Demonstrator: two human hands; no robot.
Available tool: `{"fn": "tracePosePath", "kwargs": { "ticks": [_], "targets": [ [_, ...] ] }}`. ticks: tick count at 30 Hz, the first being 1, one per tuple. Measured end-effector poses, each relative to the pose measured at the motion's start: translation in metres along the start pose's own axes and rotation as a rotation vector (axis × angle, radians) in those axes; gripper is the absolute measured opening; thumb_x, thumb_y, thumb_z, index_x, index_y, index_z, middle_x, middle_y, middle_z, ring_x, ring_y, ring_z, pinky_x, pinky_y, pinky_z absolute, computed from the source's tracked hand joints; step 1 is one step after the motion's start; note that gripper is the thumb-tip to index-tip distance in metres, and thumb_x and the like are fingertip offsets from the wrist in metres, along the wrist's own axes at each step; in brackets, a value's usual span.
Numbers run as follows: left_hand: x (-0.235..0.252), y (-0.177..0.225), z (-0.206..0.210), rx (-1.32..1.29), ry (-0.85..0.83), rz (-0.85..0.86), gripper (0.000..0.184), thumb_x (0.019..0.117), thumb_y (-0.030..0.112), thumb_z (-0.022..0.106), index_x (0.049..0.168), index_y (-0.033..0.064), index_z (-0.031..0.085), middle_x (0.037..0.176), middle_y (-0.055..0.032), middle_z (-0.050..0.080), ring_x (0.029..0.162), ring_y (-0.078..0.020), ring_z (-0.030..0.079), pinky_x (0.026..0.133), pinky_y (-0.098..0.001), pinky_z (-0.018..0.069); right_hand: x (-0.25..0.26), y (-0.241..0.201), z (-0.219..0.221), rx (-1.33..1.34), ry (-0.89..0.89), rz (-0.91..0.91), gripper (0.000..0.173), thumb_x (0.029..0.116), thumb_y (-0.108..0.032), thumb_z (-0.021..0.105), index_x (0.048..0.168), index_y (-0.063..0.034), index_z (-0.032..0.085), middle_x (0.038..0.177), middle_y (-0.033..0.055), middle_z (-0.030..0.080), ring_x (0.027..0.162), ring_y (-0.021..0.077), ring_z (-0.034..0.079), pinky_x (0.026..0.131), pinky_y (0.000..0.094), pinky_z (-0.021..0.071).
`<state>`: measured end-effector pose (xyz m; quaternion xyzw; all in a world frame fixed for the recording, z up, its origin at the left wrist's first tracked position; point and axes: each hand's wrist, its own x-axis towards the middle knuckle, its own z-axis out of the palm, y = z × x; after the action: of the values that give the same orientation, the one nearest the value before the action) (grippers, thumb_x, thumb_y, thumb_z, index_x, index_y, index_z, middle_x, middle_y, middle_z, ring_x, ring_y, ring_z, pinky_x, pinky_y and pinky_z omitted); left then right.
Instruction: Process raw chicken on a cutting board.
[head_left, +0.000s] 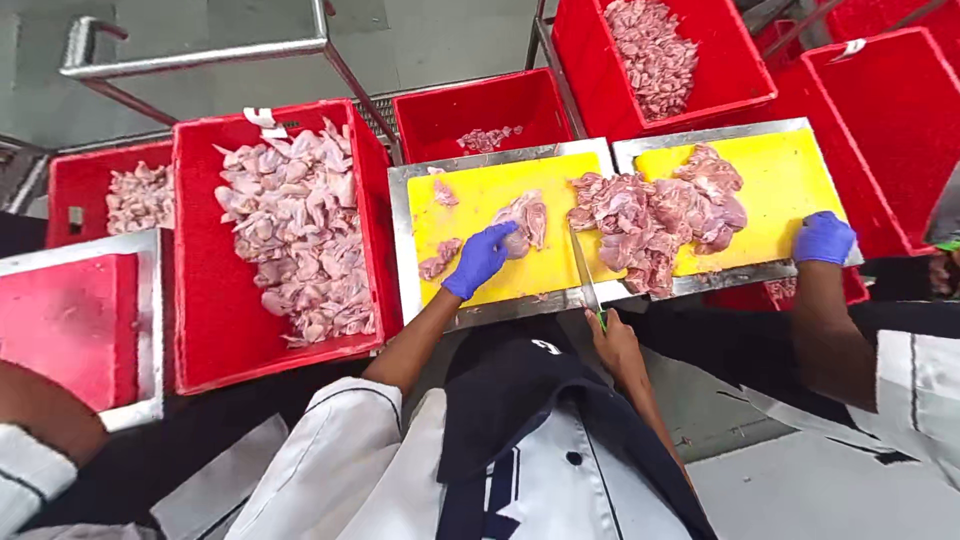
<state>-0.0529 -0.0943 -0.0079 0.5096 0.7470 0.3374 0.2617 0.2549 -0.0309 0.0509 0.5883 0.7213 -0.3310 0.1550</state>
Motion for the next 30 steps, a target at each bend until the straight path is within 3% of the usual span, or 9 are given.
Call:
{"fn": "tracePosePath", "kwargs": {
  "ticks": [2,4,12,17,20,23,26,28,30],
  "targets": [
    [0.008,0.004,0.001,-0.034,0.214,-0.033,0.032,0.0971,0.006,0.056,0.125,0.006,0.072,0.127,-0.0143,0.071,0.12,-0.0286,0.068,0.105,-0.0476,0.0527,-0.006,-0.005,0.005,0.004,0.035,-0.072,0.057,0.1079,-0.05,0.047,0.122,0.0043,0.06,0.087,0.024,0.068,0.085,0.0427,0.07,0.077,0.0601,0.0545],
    [0.016,0.005,0.007,-0.037,0.286,-0.033,0.026,0.0977,0.008,0.059,0.119,0.0027,0.072,0.124,-0.016,0.071,0.118,-0.0288,0.067,0.105,-0.0453,0.0529,-0.005,-0.016,0.009,0.0,0.043,-0.145,0.057,0.1078,-0.05,0.046,0.122,0.0034,0.06,0.083,0.0219,0.068,0.081,0.041,0.07,0.075,0.0589,0.055],
    [0.048,0.006,0.012,0.128,0.052,-0.029,0.023,0.0998,0.005,0.057,0.118,0.001,0.071,0.128,-0.0179,0.068,0.127,-0.0332,0.061,0.11,-0.0465,0.0487,0.035,-0.095,-0.006,-0.174,-0.119,-0.241,0.056,0.1108,-0.048,0.037,0.128,0.0015,0.054,0.096,0.0221,0.068,0.094,0.0397,0.07,0.083,0.0564,0.0553],
    [0.051,0.002,0.01,0.122,0.014,-0.009,0.024,0.0999,0.0,0.051,0.111,-0.0025,0.072,0.124,-0.0194,0.069,0.126,-0.034,0.061,0.111,-0.0458,0.0475,0.075,-0.164,0.002,-0.166,-0.136,-0.221,0.056,0.1116,-0.042,0.036,0.141,0.0045,0.046,0.119,0.0267,0.066,0.111,0.0412,0.068,0.093,0.0575,0.0552],
    [0.048,-0.003,0.015,0.116,0.075,0.018,0.024,0.0995,0.0,0.051,0.108,-0.0001,0.074,0.12,-0.0175,0.071,0.122,-0.0327,0.064,0.108,-0.0467,0.0501,0.098,-0.194,0.004,-0.133,-0.111,-0.256,0.053,0.112,-0.041,0.034,0.135,0.004,0.051,0.123,0.0249,0.065,0.112,0.0375,0.068,0.094,0.0549,0.0548],
    [0.048,-0.007,0.021,0.116,0.157,0.024,0.02,0.0968,-0.002,0.056,0.105,0.0,0.074,0.119,-0.018,0.07,0.12,-0.0341,0.064,0.106,-0.0486,0.0511,0.075,-0.167,0.01,-0.137,-0.139,-0.201,0.056,0.112,-0.042,0.034,0.142,0.0035,0.046,0.119,0.0251,0.066,0.11,0.0385,0.069,0.093,0.0557,0.0555],
    [0.045,-0.005,0.025,0.119,0.217,-0.019,0.016,0.097,-0.001,0.058,0.101,-0.0006,0.074,0.117,-0.0184,0.07,0.119,-0.0344,0.064,0.104,-0.0483,0.0523,0.024,-0.091,0.028,-0.125,-0.159,-0.126,0.056,0.1109,-0.044,0.038,0.138,0.0034,0.049,0.108,0.0251,0.068,0.101,0.0408,0.07,0.086,0.0578,0.0566],
    [0.044,-0.004,0.023,0.068,0.252,-0.064,0.013,0.0961,0.001,0.062,0.103,-0.0011,0.074,0.118,-0.0192,0.07,0.119,-0.0346,0.064,0.105,-0.0485,0.0515,-0.001,-0.05,0.03,-0.148,-0.232,-0.044,0.059,0.1105,-0.045,0.041,0.144,0.0043,0.045,0.111,0.0283,0.069,0.105,0.0443,0.069,0.09,0.0604,0.0546],
    [0.044,-0.003,0.015,0.014,0.279,-0.143,0.024,0.0923,0.006,0.071,0.115,0.0,0.071,0.125,-0.0203,0.067,0.123,-0.0358,0.062,0.107,-0.0501,0.0497,-0.011,-0.028,0.024,-0.166,-0.26,-0.013,0.059,0.1102,-0.045,0.042,0.142,0.0039,0.047,0.109,0.0286,0.07,0.104,0.045,0.07,0.089,0.0607,0.0546]
  ]
}}
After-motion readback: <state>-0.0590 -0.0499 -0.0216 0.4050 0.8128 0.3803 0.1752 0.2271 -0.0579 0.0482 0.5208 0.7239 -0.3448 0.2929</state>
